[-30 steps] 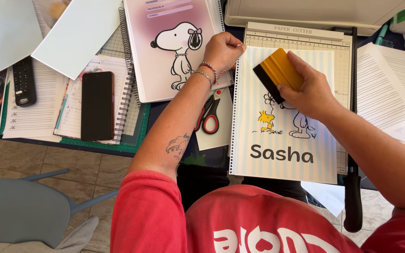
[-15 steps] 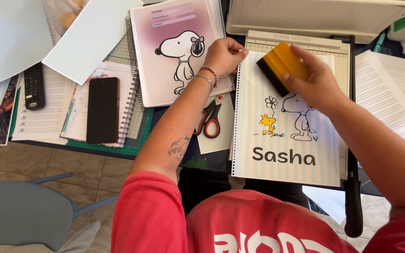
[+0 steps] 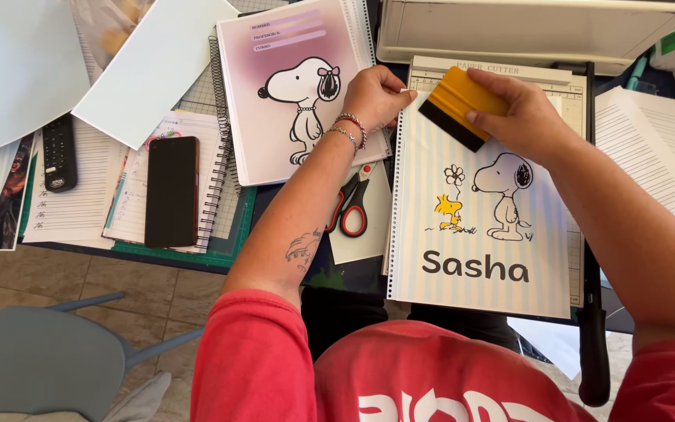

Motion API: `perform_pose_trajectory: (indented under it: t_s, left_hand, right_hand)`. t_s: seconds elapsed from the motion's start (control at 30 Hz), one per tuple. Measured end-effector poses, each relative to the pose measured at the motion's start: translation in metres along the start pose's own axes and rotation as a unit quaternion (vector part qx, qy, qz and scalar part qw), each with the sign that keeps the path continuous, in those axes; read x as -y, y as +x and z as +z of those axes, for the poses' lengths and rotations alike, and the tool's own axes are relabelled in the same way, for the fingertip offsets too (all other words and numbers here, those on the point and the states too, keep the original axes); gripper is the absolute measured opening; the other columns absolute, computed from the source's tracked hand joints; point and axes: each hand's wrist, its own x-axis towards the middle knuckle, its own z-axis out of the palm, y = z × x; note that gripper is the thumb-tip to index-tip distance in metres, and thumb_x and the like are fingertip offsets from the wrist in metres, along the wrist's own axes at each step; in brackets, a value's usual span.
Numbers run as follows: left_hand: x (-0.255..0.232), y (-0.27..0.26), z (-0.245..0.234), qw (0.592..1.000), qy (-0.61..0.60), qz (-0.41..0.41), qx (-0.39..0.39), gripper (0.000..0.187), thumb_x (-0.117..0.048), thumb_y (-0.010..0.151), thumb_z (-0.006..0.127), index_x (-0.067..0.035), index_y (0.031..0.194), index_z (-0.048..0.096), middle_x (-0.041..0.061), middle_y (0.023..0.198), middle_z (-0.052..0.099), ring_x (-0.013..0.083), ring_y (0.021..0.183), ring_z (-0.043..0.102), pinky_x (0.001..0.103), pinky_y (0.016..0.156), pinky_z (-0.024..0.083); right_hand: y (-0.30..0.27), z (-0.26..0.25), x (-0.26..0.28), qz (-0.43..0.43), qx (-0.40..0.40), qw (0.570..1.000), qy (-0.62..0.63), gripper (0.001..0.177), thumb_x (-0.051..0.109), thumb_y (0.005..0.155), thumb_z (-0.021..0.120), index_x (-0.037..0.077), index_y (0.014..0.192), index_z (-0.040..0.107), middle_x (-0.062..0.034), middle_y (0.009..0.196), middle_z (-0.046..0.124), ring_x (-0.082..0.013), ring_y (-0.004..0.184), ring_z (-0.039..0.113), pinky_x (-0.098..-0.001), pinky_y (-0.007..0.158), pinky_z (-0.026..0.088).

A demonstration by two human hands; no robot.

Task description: Laminating a notebook cover by peeling an adhesive sheet and smoothing it with a squeegee

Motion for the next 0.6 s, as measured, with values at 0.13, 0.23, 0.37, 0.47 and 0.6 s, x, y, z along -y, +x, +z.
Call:
perform_pose_trajectory:
  t_s: [0.13,0.23,0.37,0.47,0.6]
  left_hand:
    - [0.002,0.003,0.003,1.000,-0.002,0.005,-0.008,0.022,-0.024,0.079,0.085,-0.016,0.080,0.065,-0.002,0.071,0.073,0.0094,0.050,0.067,0.025,0.046,0.063]
    - [-0.002,0.000,0.002,1.000,0.005,0.005,-0.011,0.023,-0.024,0.080,0.085,-0.016,0.079,0.063,-0.003,0.070,0.072,0.0091,0.046,0.064,0.025,0.044,0.061]
    - [-0.003,-0.002,0.002,1.000,-0.016,0.016,-0.016,0.022,-0.020,0.079,0.084,-0.014,0.076,0.063,-0.001,0.068,0.071,0.0096,0.047,0.062,0.027,0.043,0.062]
    - [0.001,0.003,0.004,0.999,-0.005,0.030,-0.021,0.021,-0.019,0.079,0.085,-0.015,0.074,0.065,-0.001,0.069,0.073,0.0102,0.050,0.065,0.028,0.041,0.062]
    - [0.012,0.015,0.005,0.997,0.037,0.059,-0.039,0.020,-0.028,0.075,0.086,-0.021,0.073,0.067,-0.007,0.068,0.073,0.0073,0.059,0.067,0.026,0.058,0.058]
  right_hand:
    - [-0.001,0.004,0.005,0.004,0.043,0.999,-0.023,0.062,0.016,0.091,0.070,0.023,0.151,0.054,0.0012,0.146,0.056,-0.0144,0.125,0.055,-0.0267,0.103,0.045]
    - [0.001,0.009,0.002,-0.015,0.073,0.997,-0.029,0.063,0.016,0.090,0.071,0.022,0.150,0.054,0.0012,0.144,0.059,-0.0126,0.123,0.056,-0.0254,0.105,0.045]
    - [0.005,0.009,0.000,-0.048,0.102,0.993,-0.042,0.061,0.012,0.091,0.070,0.020,0.150,0.054,-0.0008,0.146,0.059,-0.0139,0.126,0.056,-0.0256,0.107,0.045]
    - [0.003,0.006,0.009,-0.028,0.124,0.990,-0.059,0.062,0.011,0.092,0.071,0.023,0.151,0.056,0.0029,0.133,0.062,-0.0112,0.112,0.056,-0.0255,0.097,0.045]
    - [-0.003,0.002,0.016,0.000,0.137,0.987,-0.084,0.060,0.013,0.093,0.071,0.031,0.149,0.060,0.0064,0.116,0.062,-0.0112,0.093,0.054,-0.0259,0.079,0.047]
